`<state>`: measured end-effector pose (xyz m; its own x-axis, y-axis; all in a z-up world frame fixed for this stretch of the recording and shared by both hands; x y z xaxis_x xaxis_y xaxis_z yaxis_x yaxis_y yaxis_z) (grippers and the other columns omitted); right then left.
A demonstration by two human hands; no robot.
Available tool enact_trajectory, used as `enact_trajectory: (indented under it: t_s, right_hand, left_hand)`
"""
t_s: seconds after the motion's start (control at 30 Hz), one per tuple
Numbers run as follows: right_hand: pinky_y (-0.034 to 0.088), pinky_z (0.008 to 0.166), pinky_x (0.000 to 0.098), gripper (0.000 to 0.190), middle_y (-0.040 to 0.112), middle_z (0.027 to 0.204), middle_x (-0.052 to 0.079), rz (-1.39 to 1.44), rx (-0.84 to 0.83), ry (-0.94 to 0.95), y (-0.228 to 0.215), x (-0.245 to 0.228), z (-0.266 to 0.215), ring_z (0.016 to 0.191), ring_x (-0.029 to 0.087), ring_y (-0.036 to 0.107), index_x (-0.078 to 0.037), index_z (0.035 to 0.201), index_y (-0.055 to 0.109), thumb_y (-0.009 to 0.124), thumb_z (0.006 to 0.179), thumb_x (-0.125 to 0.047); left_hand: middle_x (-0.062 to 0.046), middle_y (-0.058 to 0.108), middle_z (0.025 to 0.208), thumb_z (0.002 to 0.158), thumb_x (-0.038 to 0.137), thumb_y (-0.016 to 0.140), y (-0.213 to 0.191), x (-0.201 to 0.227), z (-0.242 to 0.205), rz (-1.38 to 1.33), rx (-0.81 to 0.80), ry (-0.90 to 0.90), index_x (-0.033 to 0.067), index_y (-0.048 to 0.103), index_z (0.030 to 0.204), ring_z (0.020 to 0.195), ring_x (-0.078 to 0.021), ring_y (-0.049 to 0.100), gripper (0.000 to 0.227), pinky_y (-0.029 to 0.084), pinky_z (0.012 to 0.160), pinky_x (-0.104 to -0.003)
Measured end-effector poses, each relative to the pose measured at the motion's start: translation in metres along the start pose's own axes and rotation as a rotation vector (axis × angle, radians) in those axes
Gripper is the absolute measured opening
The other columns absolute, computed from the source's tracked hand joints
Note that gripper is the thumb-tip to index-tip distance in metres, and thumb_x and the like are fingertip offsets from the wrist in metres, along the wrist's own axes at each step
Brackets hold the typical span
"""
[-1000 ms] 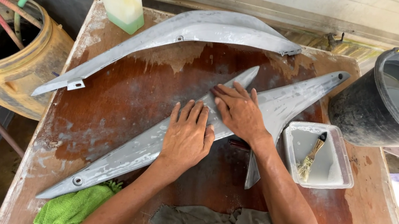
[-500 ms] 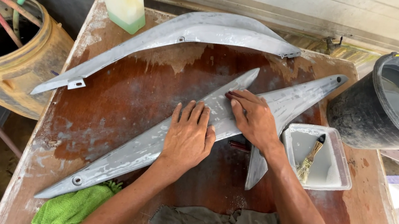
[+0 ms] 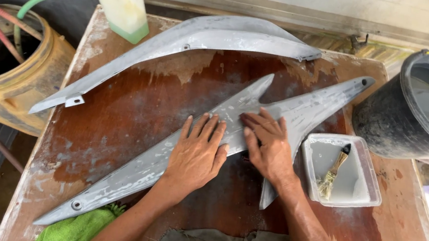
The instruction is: The person sands the surface of a gray metal motorcycle part using a sanding block held in the right hand while stabilizing the part with the left hand. The person moves the sanding block across the surface in repetitive strokes, focusing on different areas of the part throughout the video.
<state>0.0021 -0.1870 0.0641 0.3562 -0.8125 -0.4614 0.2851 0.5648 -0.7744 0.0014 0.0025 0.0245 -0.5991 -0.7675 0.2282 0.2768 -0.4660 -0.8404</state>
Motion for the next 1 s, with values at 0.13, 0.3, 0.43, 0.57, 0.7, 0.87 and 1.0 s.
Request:
enact_trajectory:
  t_s: [0.13, 0.3, 0.43, 0.57, 0.7, 0.87, 1.0]
  right_hand:
    - [0.026, 0.112, 0.0688, 0.027, 0.072, 0.126, 0.003, -0.052, 0.01, -0.047, 0.003, 0.009, -0.004, 0.133, 0.036, 0.056, -0.018, 0.116, 0.076, 0.057, 0.103, -0.032]
    - [0.03, 0.107, 0.0744, 0.025, 0.072, 0.124, 0.004, -0.144, 0.099, 0.047, -0.003, 0.035, 0.0, 0.13, 0.04, 0.057, -0.017, 0.119, 0.075, 0.061, 0.101, -0.026]
    - [0.028, 0.109, 0.0737, 0.025, 0.073, 0.125, 0.005, -0.027, 0.059, 0.015, 0.0, 0.02, -0.004, 0.132, 0.04, 0.056, -0.017, 0.116, 0.077, 0.059, 0.101, -0.029]
    - [0.024, 0.113, 0.0695, 0.026, 0.073, 0.123, 0.001, -0.067, 0.05, 0.008, -0.002, 0.027, -0.001, 0.133, 0.037, 0.055, -0.02, 0.117, 0.076, 0.058, 0.102, -0.031]
    - [0.027, 0.112, 0.0695, 0.025, 0.071, 0.127, 0.0, -0.165, 0.131, 0.08, -0.005, 0.042, -0.001, 0.133, 0.037, 0.055, -0.019, 0.12, 0.075, 0.059, 0.104, -0.03]
    - [0.025, 0.112, 0.0724, 0.026, 0.072, 0.126, 0.001, -0.026, 0.022, 0.017, -0.006, 0.026, 0.0, 0.135, 0.039, 0.053, -0.021, 0.118, 0.075, 0.059, 0.102, -0.032]
    - [0.026, 0.111, 0.0722, 0.025, 0.071, 0.128, 0.0, -0.126, 0.057, 0.086, -0.011, 0.03, 0.001, 0.134, 0.039, 0.053, -0.02, 0.12, 0.075, 0.059, 0.102, -0.03]
  left_hand:
    - [-0.024, 0.055, 0.142, 0.103, 0.039, 0.044, 0.001, -0.001, 0.0, -0.009, -0.068, 0.012, 0.0008, 0.055, 0.142, 0.139, -0.0394, 0.048, 0.055, 0.029, 0.116, -0.061]
    - [-0.027, 0.049, 0.15, 0.095, 0.056, 0.059, -0.001, -0.002, 0.002, -0.07, -0.166, 0.04, -0.0033, 0.049, 0.147, 0.143, -0.0423, 0.042, 0.079, 0.021, 0.118, -0.064]
    - [-0.025, 0.049, 0.151, 0.094, 0.052, 0.063, -0.003, -0.001, 0.002, -0.043, -0.219, 0.037, -0.0026, 0.047, 0.149, 0.144, -0.0412, 0.042, 0.079, 0.021, 0.119, -0.063]
    - [-0.022, 0.048, 0.152, 0.095, 0.047, 0.062, 0.001, -0.002, 0.001, 0.014, -0.214, 0.018, 0.001, 0.044, 0.152, 0.145, -0.0388, 0.041, 0.075, 0.024, 0.119, -0.059]
    - [-0.022, 0.05, 0.15, 0.095, 0.045, 0.064, -0.006, 0.001, 0.004, 0.032, -0.207, 0.008, 0.001, 0.045, 0.151, 0.143, -0.0385, 0.043, 0.074, 0.029, 0.118, -0.056]
    - [-0.022, 0.051, 0.149, 0.094, 0.046, 0.064, -0.002, 0.001, 0.003, 0.045, -0.198, 0.019, 0.0017, 0.046, 0.151, 0.143, -0.0382, 0.044, 0.074, 0.031, 0.118, -0.056]
    - [-0.022, 0.051, 0.149, 0.095, 0.046, 0.064, -0.003, 0.0, 0.002, 0.046, -0.195, 0.021, 0.0017, 0.046, 0.151, 0.143, -0.0383, 0.045, 0.074, 0.031, 0.117, -0.056]
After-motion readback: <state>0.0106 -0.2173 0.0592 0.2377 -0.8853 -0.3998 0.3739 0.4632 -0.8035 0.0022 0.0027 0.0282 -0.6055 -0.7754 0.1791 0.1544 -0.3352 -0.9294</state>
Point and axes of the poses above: each hand's wrist, its own z-axis towards the middle knuckle, its own y-axis out of the palm, x = y × z, the point moved 1 cm from there along z, towards the middle knuckle
